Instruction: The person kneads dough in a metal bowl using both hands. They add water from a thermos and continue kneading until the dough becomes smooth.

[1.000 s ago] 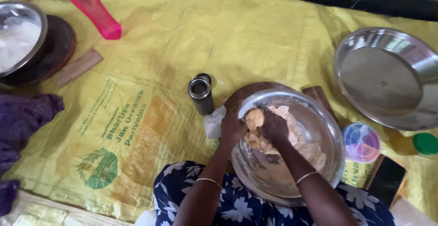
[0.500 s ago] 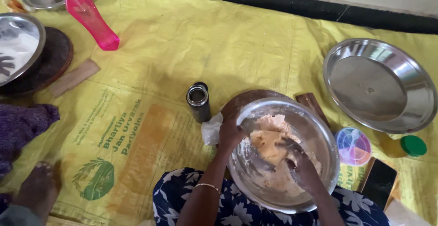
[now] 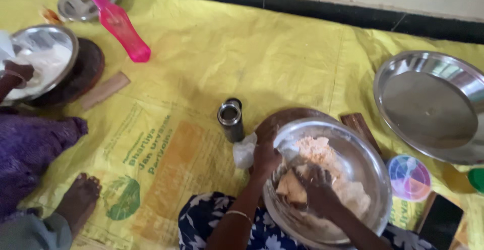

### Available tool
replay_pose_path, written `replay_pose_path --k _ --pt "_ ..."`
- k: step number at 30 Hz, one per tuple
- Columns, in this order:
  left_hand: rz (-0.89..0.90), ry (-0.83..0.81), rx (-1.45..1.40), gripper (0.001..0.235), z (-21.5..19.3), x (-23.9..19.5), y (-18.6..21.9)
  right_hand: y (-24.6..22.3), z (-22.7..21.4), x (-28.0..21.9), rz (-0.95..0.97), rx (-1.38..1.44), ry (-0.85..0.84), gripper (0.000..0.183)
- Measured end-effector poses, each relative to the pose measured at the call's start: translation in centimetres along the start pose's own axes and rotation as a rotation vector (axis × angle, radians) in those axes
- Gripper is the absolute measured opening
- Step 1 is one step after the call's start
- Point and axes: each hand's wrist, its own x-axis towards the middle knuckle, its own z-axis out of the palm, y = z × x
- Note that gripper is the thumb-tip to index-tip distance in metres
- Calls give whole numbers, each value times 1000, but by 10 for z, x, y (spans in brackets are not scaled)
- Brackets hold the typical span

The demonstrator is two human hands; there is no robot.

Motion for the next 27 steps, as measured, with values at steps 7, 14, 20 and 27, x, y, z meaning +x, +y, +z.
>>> replay_pose_path --k 7,14,20,27 --pt "127 124 5 68 21 14 -22 4 -4 50 -350 -110 168 78" --pt "219 158 -1 70 21 16 -35 38 -44 66 -8 -19 150 87" --pt "21 88 66 62 25 8 -35 84 -23 21 -14 210 131 100" --pt "160 197 96 66 26 2 -24 48 -18 7 -94 124 -66 90"
